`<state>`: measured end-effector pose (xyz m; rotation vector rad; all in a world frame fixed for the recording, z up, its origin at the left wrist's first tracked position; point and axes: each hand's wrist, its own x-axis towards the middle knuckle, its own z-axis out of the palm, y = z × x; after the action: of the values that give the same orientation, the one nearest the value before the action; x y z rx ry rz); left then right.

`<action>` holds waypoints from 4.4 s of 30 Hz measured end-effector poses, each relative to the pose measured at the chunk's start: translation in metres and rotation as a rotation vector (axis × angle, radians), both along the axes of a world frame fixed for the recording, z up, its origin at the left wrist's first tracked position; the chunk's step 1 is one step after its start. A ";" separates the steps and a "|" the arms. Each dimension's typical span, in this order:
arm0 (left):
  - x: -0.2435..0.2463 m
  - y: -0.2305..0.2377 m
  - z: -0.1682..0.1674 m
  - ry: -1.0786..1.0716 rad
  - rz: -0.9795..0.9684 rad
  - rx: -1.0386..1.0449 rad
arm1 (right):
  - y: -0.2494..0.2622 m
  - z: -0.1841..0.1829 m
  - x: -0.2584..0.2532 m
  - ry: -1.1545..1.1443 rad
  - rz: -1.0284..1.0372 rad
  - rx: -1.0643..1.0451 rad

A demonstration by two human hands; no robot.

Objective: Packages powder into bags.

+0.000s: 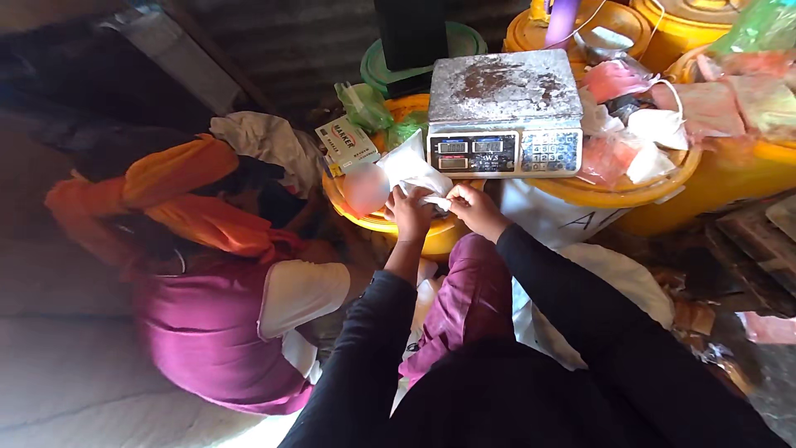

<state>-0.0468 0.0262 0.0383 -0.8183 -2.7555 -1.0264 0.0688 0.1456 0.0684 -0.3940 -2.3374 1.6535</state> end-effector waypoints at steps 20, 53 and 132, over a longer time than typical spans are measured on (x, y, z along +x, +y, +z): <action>-0.002 -0.060 0.033 -0.264 -0.229 -0.178 | 0.080 -0.003 0.242 1.086 -0.162 -0.644; 0.040 -0.215 -0.037 -0.670 0.556 0.764 | -0.091 -0.002 0.036 0.163 0.241 0.908; 0.150 0.048 0.018 -1.170 -0.632 0.660 | 0.086 -0.025 0.260 0.148 -1.147 0.221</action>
<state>0.1033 0.0747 0.0566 -1.2263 -2.3661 -3.1241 0.3290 0.2314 0.0431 -1.2038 -1.5716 0.8044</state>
